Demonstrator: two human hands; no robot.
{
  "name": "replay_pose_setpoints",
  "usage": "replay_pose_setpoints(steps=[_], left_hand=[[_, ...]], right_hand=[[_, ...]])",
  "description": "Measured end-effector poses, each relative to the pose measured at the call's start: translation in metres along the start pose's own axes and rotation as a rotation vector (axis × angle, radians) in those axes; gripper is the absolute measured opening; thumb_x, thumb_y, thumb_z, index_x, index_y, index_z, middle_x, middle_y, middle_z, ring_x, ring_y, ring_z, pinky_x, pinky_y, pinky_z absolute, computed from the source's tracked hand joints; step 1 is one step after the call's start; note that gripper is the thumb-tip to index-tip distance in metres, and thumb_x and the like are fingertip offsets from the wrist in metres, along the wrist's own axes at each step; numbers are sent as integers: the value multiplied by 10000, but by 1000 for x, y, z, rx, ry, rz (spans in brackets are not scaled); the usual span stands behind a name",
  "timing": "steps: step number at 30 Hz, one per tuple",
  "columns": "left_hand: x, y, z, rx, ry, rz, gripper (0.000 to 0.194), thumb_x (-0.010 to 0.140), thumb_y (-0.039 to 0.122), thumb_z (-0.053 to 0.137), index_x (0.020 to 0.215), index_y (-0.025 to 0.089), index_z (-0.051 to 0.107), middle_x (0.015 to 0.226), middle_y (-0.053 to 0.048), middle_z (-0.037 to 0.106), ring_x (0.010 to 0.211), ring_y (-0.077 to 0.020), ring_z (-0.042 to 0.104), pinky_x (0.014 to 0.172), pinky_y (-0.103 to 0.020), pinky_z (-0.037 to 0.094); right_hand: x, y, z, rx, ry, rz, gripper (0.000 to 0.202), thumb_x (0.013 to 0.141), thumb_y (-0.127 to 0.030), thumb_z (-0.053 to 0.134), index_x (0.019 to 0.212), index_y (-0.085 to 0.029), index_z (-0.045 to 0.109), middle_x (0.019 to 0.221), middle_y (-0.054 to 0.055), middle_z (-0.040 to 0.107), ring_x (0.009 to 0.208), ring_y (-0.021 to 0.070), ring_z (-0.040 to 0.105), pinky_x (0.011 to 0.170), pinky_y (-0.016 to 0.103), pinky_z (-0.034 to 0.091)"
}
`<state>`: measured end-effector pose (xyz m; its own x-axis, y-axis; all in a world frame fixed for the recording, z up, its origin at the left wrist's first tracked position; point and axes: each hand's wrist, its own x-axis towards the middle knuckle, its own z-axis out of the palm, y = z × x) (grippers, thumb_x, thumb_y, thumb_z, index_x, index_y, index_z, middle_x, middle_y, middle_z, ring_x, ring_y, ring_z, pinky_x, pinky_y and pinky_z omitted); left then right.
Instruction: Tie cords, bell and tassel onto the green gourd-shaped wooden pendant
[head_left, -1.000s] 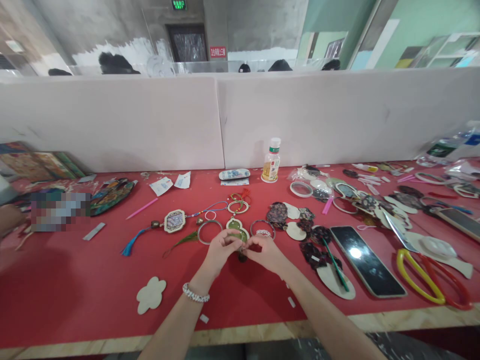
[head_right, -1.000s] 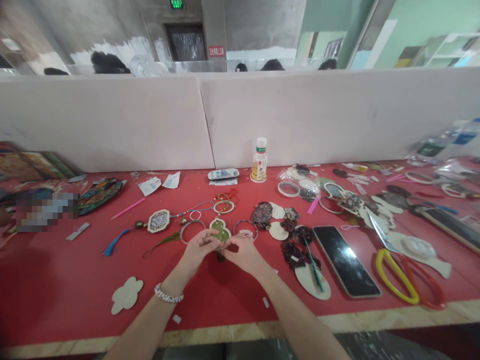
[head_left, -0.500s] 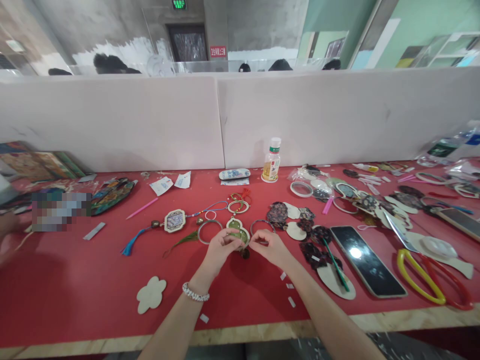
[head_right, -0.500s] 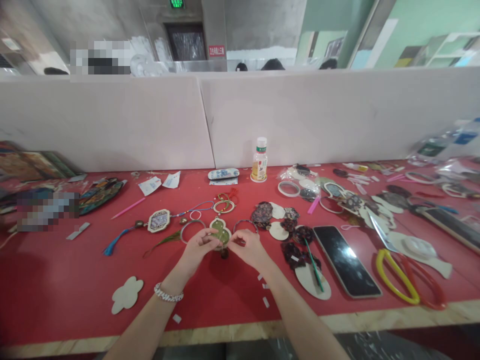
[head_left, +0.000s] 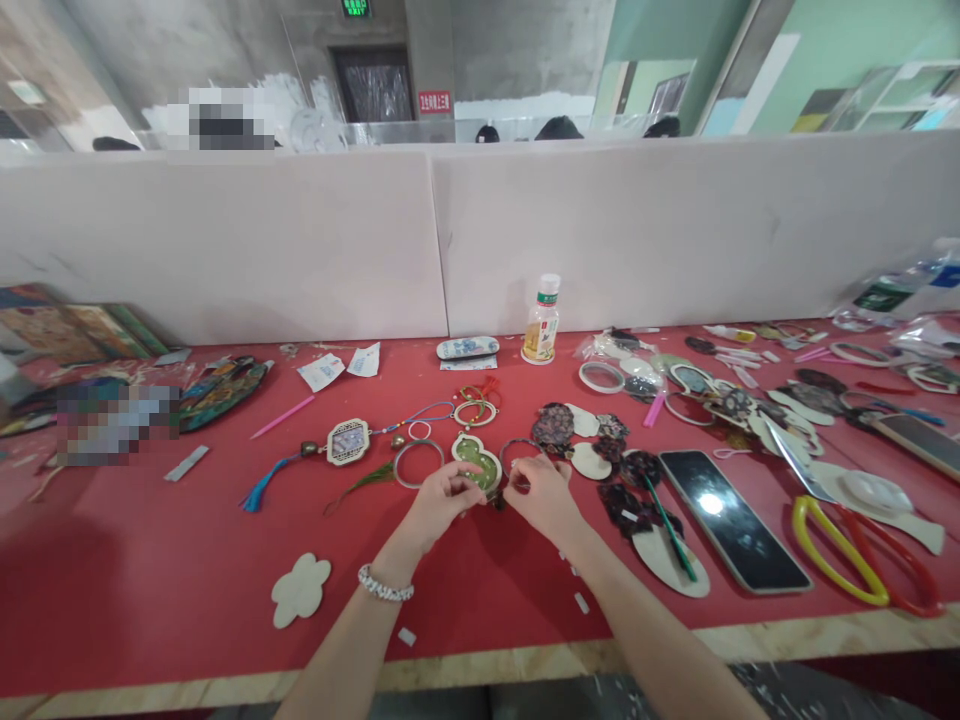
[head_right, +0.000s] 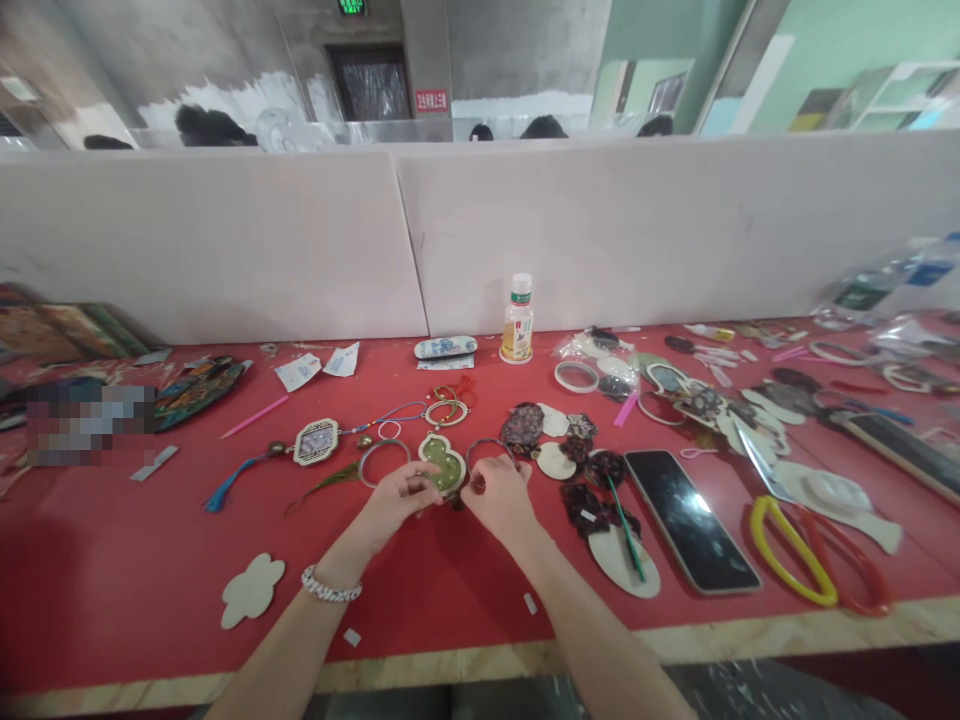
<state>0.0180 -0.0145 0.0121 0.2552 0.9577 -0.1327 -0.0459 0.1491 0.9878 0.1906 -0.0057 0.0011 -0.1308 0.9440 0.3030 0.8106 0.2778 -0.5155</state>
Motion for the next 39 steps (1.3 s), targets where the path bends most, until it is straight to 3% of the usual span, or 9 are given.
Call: replay_pose_setpoints(steps=[8, 13, 15, 18, 21, 24, 27, 34, 39], left_hand=[[-4, -1, 1, 62, -105, -21, 249, 659, 229, 638, 882, 154, 555, 626, -15, 623, 516, -97, 513, 455, -190, 330], [-5, 4, 1, 21, -88, -9, 255, 644, 221, 661, 871, 149, 568, 624, -14, 631, 566, -111, 552, 525, -204, 383], [-5, 6, 2, -70, -16, 32, 260, 638, 220, 669, 866, 145, 570, 611, -9, 629, 594, -120, 572, 589, -224, 413], [-3, 6, 3, -275, 98, 76, 287, 639, 217, 674, 890, 147, 553, 604, 5, 616, 619, -128, 592, 666, -258, 440], [-1, 4, 2, -466, 114, 66, 323, 636, 203, 682, 918, 155, 532, 618, 20, 605, 638, -130, 605, 711, -286, 457], [2, 0, -1, -563, 97, 41, 337, 630, 190, 691, 920, 158, 522, 624, 24, 602, 655, -128, 611, 726, -290, 463], [4, -3, -2, -577, 102, 45, 336, 630, 185, 693, 915, 158, 516, 625, 25, 600, 649, -124, 609, 705, -276, 463], [6, -9, 0, -436, 183, 181, 335, 628, 230, 687, 907, 165, 513, 584, 53, 550, 607, -117, 590, 650, -258, 449], [4, -6, 1, -214, 186, 259, 325, 674, 249, 646, 955, 160, 509, 612, 34, 579, 626, -118, 583, 620, -235, 438]], right_hand=[[-3, -10, 0, -90, 38, -46, 90, 603, -142, 539, 564, -180, 468, 592, 3, 564, 709, 177, 466, 712, 322, 215], [-1, -5, -1, 17, 59, -24, 83, 615, -151, 534, 564, -184, 477, 591, -1, 546, 714, 175, 466, 749, 329, 248], [2, -1, -3, 181, 37, 3, 83, 636, -160, 511, 563, -187, 480, 585, -6, 536, 681, 161, 472, 738, 319, 286], [6, 2, -4, 650, -90, 23, 98, 700, -214, 485, 605, -190, 483, 692, 13, 580, 686, 150, 512, 690, 286, 363], [6, 1, -4, 1116, -221, 12, 117, 752, -267, 495, 664, -192, 481, 824, 33, 610, 789, 156, 551, 733, 287, 397], [3, -4, -4, 1269, -296, 2, 111, 768, -272, 518, 692, -196, 489, 789, 23, 618, 783, 151, 559, 753, 293, 399], [1, -10, -8, 1144, -315, -48, 116, 785, -282, 508, 710, -194, 517, 766, 27, 614, 743, 151, 554, 714, 291, 406], [-5, -20, -17, 420, -156, -207, 87, 761, -210, 538, 690, -201, 588, 696, 8, 572, 725, 155, 505, 811, 359, 311], [-6, -20, -16, 445, -153, -310, 74, 771, -201, 532, 713, -201, 578, 775, 21, 594, 793, 157, 514, 817, 337, 330]])
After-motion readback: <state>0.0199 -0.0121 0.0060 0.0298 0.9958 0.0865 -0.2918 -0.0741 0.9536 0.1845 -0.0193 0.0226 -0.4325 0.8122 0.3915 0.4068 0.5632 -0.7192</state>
